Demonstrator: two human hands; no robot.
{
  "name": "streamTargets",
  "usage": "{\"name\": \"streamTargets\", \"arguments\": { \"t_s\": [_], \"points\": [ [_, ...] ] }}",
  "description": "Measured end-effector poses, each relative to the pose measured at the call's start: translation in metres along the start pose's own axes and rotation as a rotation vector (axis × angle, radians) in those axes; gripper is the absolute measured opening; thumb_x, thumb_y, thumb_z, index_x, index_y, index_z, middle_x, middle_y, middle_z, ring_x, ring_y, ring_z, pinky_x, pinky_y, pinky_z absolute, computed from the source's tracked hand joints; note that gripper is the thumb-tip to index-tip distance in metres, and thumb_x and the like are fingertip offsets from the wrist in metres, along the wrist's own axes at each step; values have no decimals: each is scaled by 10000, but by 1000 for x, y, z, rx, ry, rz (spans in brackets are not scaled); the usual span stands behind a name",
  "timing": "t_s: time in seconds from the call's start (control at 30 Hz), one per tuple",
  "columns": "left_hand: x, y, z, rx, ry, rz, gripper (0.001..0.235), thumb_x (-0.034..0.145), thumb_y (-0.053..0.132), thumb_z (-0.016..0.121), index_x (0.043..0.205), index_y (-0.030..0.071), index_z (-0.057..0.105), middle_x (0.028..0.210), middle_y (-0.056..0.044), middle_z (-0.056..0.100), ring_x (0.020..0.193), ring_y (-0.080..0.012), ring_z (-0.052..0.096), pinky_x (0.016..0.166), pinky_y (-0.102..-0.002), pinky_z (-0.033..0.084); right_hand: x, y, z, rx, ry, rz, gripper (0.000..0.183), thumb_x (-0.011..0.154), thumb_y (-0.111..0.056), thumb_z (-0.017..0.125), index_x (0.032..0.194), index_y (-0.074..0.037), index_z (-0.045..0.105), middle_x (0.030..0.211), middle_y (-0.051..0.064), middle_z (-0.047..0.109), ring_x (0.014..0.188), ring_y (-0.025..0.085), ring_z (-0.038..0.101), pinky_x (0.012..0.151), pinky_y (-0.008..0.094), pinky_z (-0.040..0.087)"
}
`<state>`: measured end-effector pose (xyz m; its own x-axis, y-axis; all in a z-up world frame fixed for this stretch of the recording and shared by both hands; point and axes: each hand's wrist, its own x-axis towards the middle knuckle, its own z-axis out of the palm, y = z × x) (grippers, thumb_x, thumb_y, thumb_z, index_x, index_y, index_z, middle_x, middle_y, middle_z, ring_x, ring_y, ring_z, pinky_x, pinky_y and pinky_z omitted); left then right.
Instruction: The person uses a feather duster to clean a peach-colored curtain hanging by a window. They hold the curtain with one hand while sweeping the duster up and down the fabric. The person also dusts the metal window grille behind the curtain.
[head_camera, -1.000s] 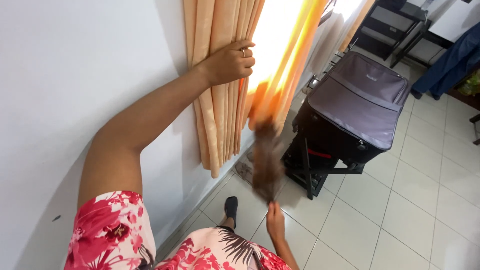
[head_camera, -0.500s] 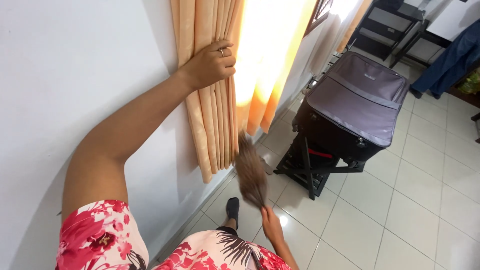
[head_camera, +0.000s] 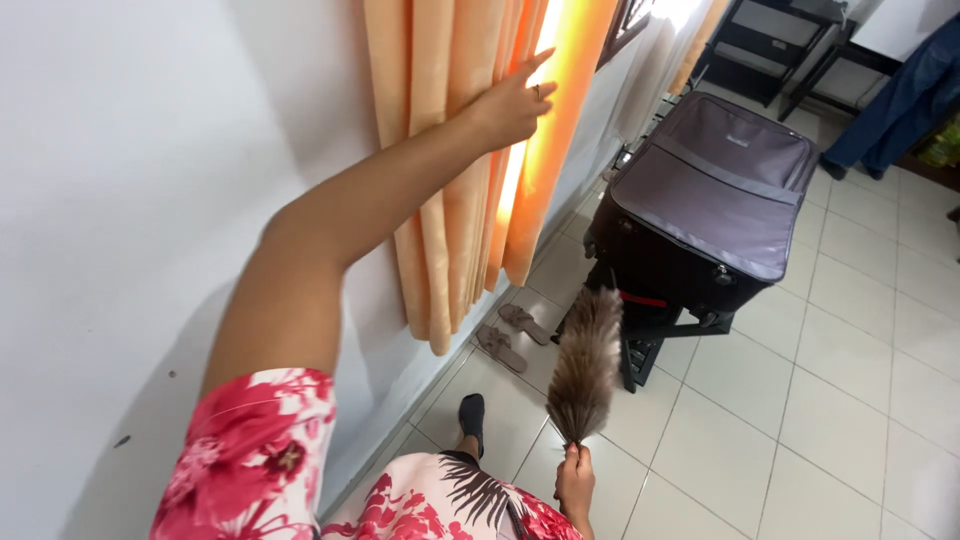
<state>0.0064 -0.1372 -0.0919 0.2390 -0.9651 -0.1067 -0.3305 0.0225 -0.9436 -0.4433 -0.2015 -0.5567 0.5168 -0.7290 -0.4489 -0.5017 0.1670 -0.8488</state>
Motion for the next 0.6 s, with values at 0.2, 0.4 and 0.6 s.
{"name": "streamTargets", "arguments": {
  "t_s": [0.2, 0.4, 0.6],
  "points": [
    [33, -6, 21, -23, -125, -69, 264, 1001, 148, 615, 884, 260, 823, 830, 106, 790, 1115, -204, 642, 1174, -802, -100, -6, -6, -8, -71, -44, -101, 365, 1034, -376, 440, 932, -71, 614, 555, 78, 550, 521, 216, 504, 532, 378, 405],
    [-3, -1, 53, 67, 78, -25, 315, 939, 75, 610, 902, 319, 805, 990, 101, 689, 932, -193, 666, 1246, -736, 42, -4, -13, -4, 48, -51, -84, 338, 1049, -337, 457, 870, -67, 553, 546, 83, 499, 482, 196, 437, 468, 354, 345],
    [-70, 7, 39, -85, 812, -161, 418, 680, -179, 576, 742, 215, 449, 614, 70, 453, 644, -141, 508, 1194, -427, 433, 35, -94, -4, -5, -44, -323, 354, 1065, -358, 461, 841, -99, 550, 585, 72, 546, 491, 205, 469, 492, 398, 385]
  ]
}}
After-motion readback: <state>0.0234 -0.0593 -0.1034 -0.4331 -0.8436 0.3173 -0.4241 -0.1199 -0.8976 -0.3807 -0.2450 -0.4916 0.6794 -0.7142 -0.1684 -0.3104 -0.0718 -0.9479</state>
